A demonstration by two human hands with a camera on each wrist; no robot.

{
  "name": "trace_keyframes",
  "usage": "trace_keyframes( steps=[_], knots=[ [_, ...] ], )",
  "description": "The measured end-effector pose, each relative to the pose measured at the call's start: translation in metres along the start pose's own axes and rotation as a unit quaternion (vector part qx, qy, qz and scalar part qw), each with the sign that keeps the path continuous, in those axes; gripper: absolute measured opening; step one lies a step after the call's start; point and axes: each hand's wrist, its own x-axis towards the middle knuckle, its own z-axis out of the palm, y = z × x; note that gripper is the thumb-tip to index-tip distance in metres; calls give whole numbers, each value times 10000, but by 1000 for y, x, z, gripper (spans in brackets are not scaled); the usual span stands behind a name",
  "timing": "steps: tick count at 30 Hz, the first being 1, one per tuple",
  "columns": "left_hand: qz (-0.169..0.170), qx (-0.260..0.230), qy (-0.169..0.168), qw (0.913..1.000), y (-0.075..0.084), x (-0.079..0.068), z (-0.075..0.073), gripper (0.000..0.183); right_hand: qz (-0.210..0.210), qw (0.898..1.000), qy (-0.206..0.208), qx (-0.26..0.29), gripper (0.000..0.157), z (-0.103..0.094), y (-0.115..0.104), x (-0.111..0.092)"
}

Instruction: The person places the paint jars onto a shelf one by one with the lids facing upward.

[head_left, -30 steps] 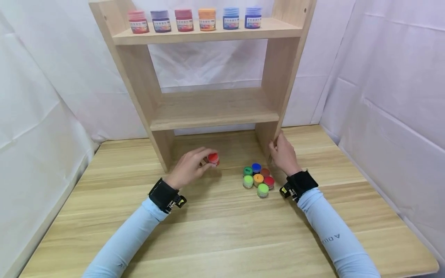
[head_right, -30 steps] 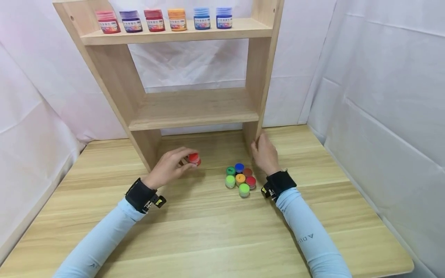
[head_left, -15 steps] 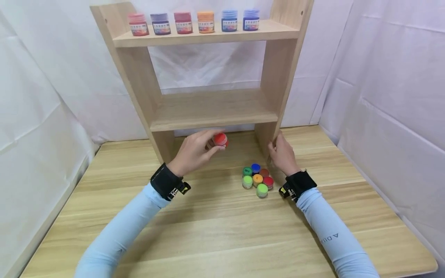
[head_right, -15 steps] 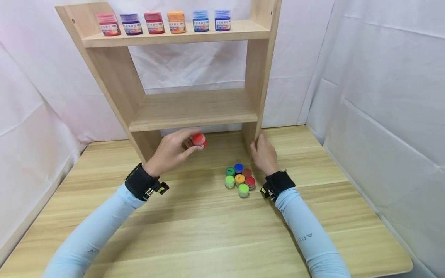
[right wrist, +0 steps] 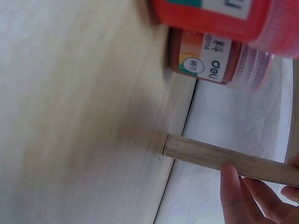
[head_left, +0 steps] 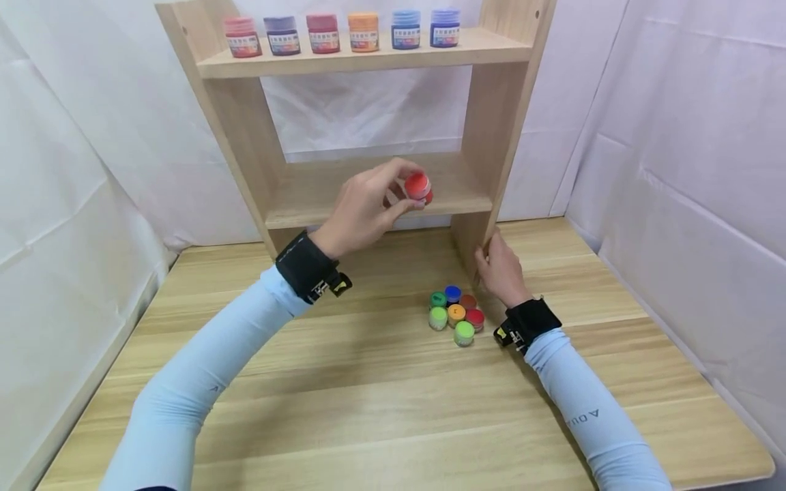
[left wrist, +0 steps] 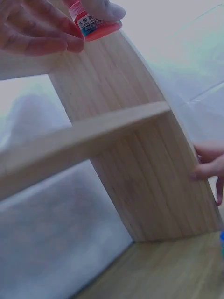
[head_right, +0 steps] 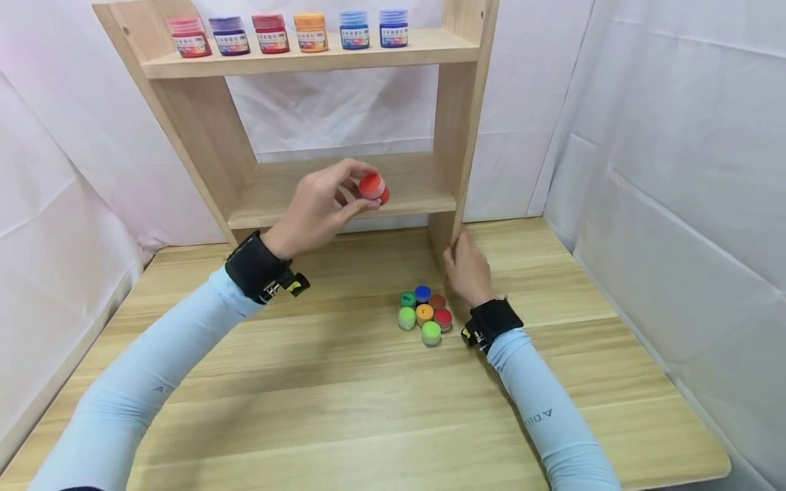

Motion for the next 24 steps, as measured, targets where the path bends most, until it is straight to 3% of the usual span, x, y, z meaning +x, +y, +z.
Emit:
trace_keyframes(
  steps=[12,19,24],
  knots=[
    [320,796,549,9948,29,69,-27,46,-6,9999,61,-91,58,-2,1,0],
    [183,1304,815,9879,51,100,-38,50,56,10000,-19,-65,58,-3,1,-1],
    [104,1728,951,9803,57,120,-40,50,8,10000,-18,-77,58,-1,1,0]
  ],
)
